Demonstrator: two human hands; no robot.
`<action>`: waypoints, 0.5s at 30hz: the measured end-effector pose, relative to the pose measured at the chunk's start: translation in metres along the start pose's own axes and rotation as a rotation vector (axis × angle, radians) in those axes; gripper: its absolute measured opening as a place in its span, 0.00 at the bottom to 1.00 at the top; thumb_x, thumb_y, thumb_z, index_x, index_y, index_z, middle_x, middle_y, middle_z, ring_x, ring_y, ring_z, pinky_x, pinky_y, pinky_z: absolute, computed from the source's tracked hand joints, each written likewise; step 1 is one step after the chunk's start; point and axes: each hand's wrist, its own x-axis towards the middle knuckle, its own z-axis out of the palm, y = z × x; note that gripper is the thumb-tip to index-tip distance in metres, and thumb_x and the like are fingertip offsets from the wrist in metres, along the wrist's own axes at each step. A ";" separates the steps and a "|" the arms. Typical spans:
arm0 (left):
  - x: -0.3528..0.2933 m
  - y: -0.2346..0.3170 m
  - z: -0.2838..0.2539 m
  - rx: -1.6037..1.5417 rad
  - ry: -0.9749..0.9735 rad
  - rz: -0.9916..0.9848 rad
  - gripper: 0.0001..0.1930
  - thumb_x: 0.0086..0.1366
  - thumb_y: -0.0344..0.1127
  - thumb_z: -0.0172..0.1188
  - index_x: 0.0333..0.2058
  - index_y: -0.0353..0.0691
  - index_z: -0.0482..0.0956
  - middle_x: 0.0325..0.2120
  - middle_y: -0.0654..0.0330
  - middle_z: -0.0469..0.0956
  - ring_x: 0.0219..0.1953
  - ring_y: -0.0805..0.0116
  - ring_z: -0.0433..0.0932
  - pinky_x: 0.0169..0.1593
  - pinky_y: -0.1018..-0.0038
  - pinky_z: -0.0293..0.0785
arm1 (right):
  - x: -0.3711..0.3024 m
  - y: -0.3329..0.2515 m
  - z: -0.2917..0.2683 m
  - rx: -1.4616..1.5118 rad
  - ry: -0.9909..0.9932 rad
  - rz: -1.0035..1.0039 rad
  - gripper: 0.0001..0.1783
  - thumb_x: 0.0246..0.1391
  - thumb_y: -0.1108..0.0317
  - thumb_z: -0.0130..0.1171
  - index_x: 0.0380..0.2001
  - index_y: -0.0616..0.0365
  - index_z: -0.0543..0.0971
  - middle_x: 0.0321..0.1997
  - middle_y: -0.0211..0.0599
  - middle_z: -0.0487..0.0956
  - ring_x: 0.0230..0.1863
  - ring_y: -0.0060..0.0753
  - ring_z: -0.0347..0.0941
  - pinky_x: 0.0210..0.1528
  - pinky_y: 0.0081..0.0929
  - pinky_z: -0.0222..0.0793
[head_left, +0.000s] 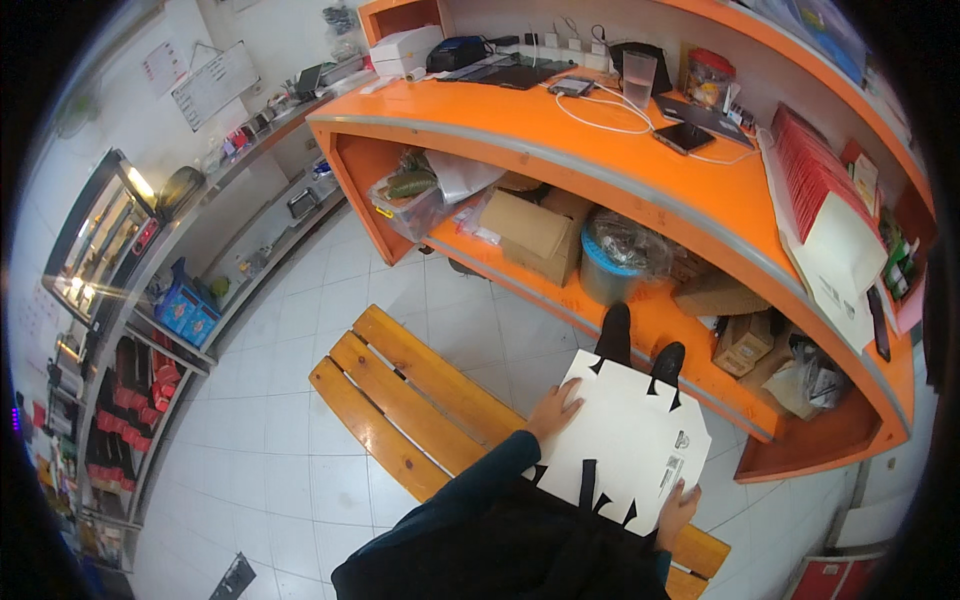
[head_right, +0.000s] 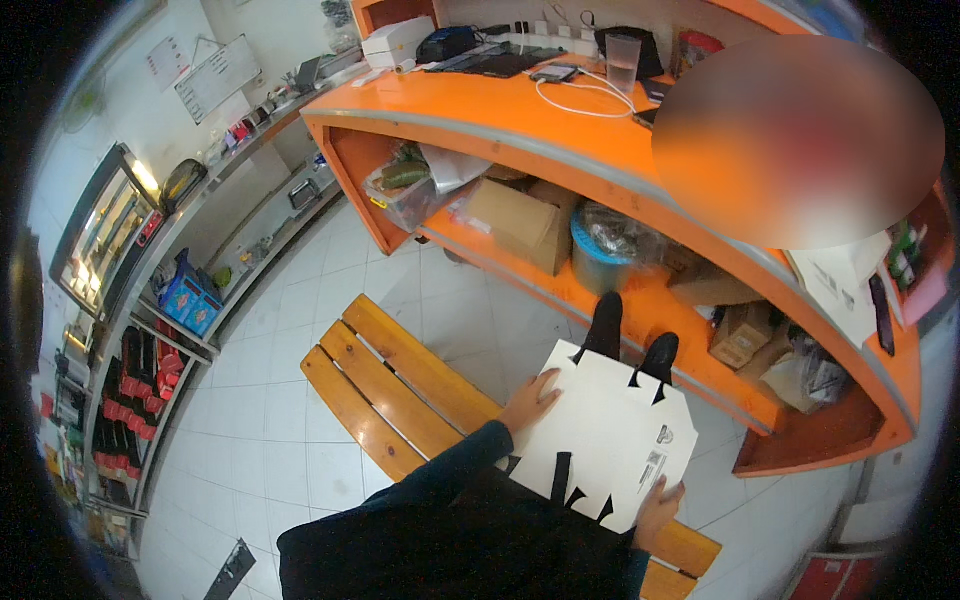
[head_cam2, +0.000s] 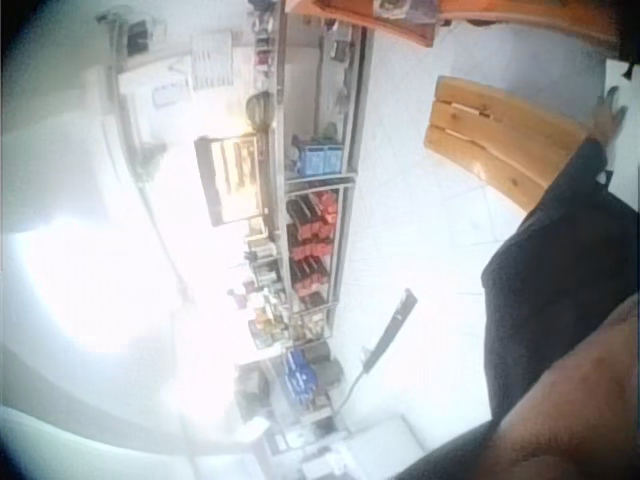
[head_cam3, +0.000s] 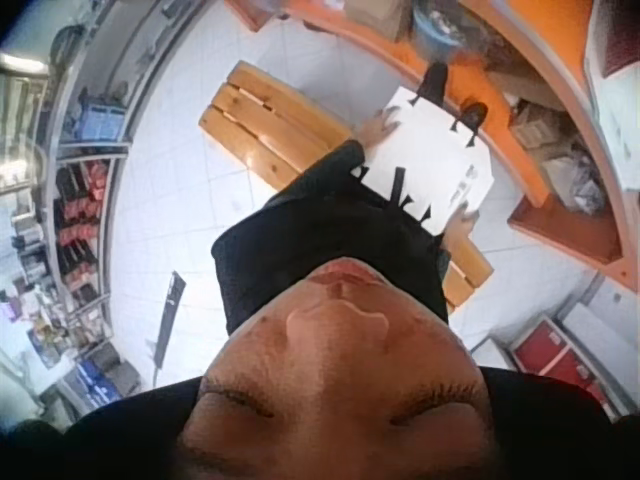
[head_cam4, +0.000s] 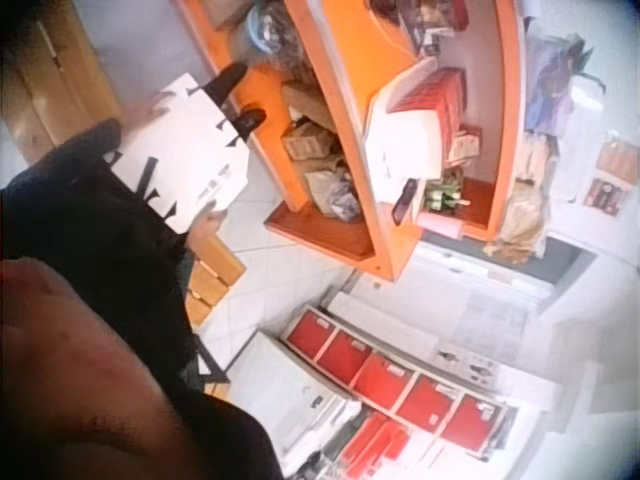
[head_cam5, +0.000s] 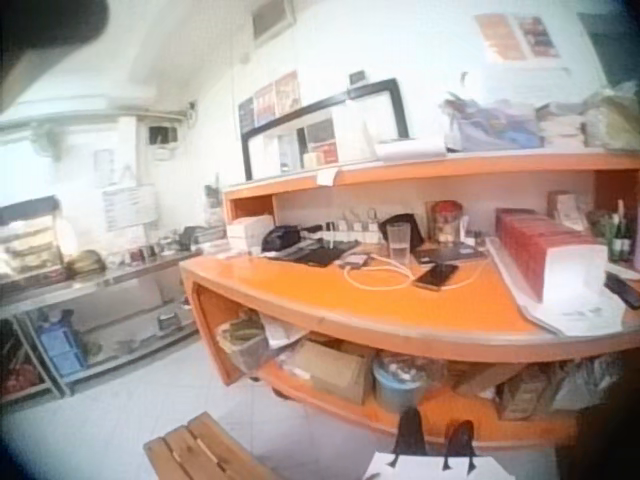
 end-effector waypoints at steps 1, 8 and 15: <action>-0.002 -0.003 -0.001 -0.003 0.006 0.005 0.25 0.60 0.47 0.48 0.55 0.51 0.57 0.38 0.40 0.68 0.41 0.41 0.69 0.45 0.59 0.66 | -0.002 -0.002 0.002 0.012 0.002 0.010 0.27 0.52 0.58 0.51 0.47 0.72 0.64 0.41 0.57 0.73 0.43 0.46 0.70 0.46 0.32 0.63; 0.004 -0.021 0.004 -0.029 0.008 0.052 0.28 0.59 0.48 0.49 0.56 0.43 0.55 0.42 0.38 0.66 0.43 0.43 0.69 0.48 0.61 0.65 | -0.005 -0.026 0.002 0.113 -0.003 0.055 0.24 0.51 0.61 0.53 0.44 0.72 0.66 0.40 0.55 0.73 0.42 0.43 0.70 0.46 0.31 0.63; 0.003 -0.024 -0.008 -0.310 0.017 -0.420 0.32 0.54 0.49 0.59 0.48 0.27 0.62 0.38 0.50 0.73 0.35 0.67 0.74 0.38 0.74 0.72 | -0.001 -0.019 0.009 0.031 -0.018 0.054 0.23 0.50 0.61 0.54 0.43 0.69 0.67 0.34 0.53 0.76 0.37 0.45 0.73 0.41 0.32 0.66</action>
